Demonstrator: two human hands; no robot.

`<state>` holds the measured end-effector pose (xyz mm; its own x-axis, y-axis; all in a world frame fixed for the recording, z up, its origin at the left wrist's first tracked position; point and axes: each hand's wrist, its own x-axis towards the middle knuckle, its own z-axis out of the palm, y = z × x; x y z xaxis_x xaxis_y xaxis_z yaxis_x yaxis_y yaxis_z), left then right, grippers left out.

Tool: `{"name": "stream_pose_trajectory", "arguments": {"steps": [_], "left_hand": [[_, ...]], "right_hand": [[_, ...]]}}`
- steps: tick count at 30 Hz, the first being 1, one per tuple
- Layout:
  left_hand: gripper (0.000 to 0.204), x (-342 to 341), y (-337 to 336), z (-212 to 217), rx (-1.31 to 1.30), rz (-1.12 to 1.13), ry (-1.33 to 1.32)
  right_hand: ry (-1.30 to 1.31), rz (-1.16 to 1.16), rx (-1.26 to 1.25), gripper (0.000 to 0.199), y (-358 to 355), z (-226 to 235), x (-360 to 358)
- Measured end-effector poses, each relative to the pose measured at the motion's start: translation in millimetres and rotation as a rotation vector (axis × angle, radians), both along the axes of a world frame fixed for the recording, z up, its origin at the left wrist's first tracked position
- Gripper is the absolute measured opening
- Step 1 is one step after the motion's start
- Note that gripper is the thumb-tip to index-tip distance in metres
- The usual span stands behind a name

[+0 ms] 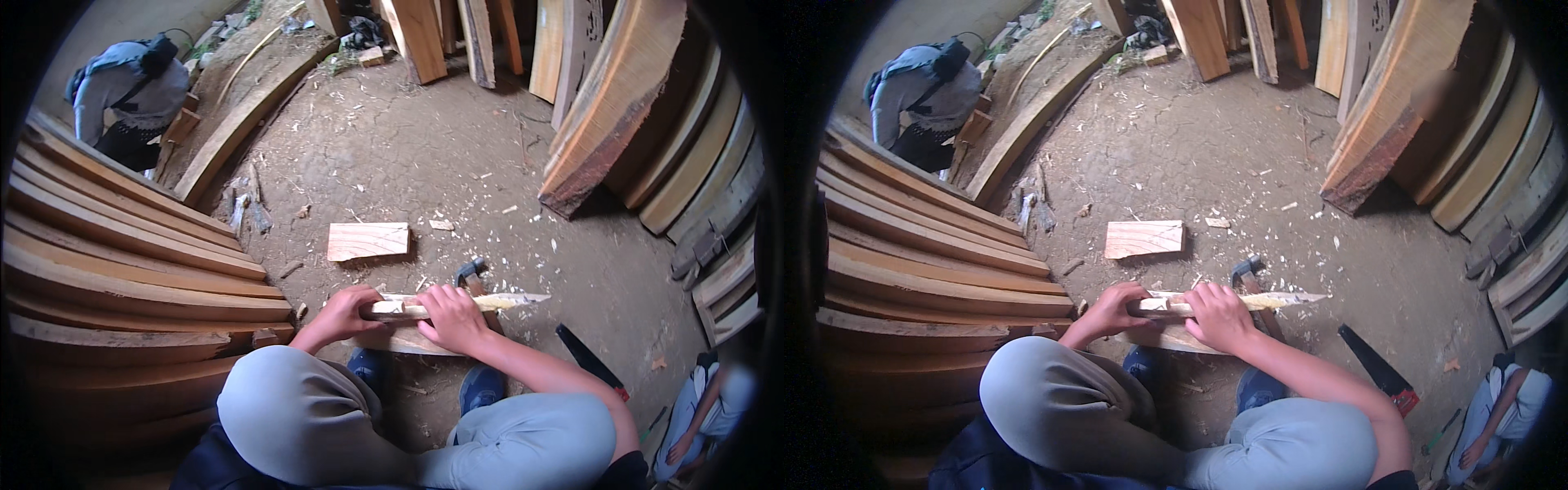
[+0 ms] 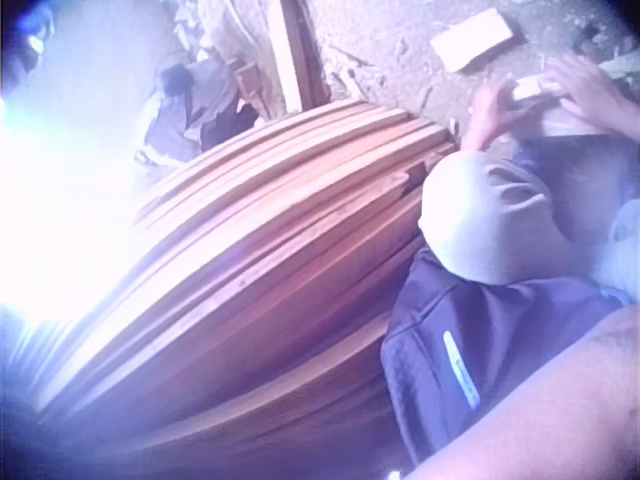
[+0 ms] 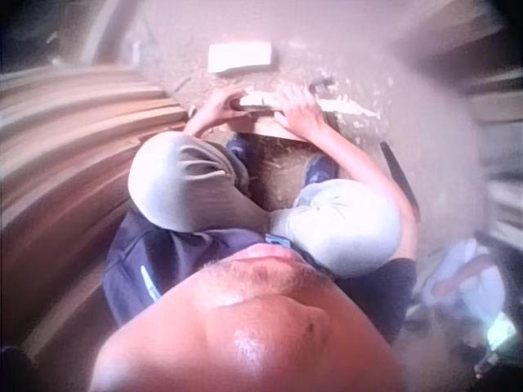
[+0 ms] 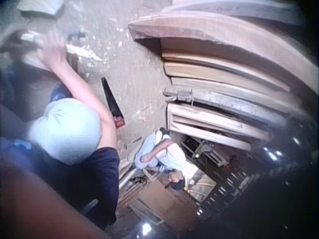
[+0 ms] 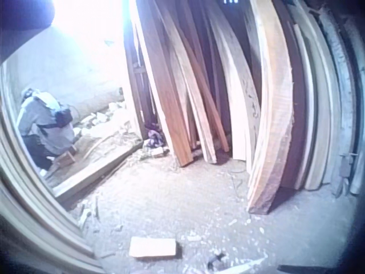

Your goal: The person sits on the floor and uses a hammer to drive nails into small wooden pieces. They repeatedly pick up wood, position it, hammer nails, and inspect the pieces.

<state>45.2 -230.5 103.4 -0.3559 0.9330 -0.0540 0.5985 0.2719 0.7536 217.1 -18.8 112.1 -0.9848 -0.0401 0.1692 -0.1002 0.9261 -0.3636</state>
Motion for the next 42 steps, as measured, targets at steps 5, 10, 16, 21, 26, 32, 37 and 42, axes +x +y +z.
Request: {"name": "stream_pose_trajectory", "arguments": {"steps": [5, 10, 16, 21, 26, 32, 37, 42], "left_hand": [[0.040, -1, -9, 6, 0.007, 0.099, -0.104], [0.041, -4, -21, 7, -0.042, 0.239, -0.254], [0.036, -17, -57, 15, 0.032, 0.636, -0.622], [0.031, -15, -105, -12, 0.296, 0.894, -0.731], [0.026, 11, -140, -51, 0.313, 1.165, -0.680], [0.027, 48, -179, -95, 0.109, 1.293, -0.859], [0.028, 67, -192, -129, -0.015, 1.316, -0.766], [0.029, 73, -195, -143, -0.081, 1.262, -0.541]], "right_hand": [[0.221, 0.022, -0.037, 0.053, 2, 18, -8], [0.515, 0.104, -0.052, 0.043, 1, 38, -6], [0.515, 0.132, -0.137, 0.045, 4, 11, 1], [0.447, 0.138, -0.150, 0.043, -2, -5, 13], [0.358, 0.171, -0.166, 0.043, -1, -6, 21], [0.356, 0.121, -0.207, 0.041, 2, -2, 22], [0.363, 0.110, -0.220, 0.039, 1, -3, 20], [0.349, 0.106, -0.255, 0.039, 0, -2, 21]]}}
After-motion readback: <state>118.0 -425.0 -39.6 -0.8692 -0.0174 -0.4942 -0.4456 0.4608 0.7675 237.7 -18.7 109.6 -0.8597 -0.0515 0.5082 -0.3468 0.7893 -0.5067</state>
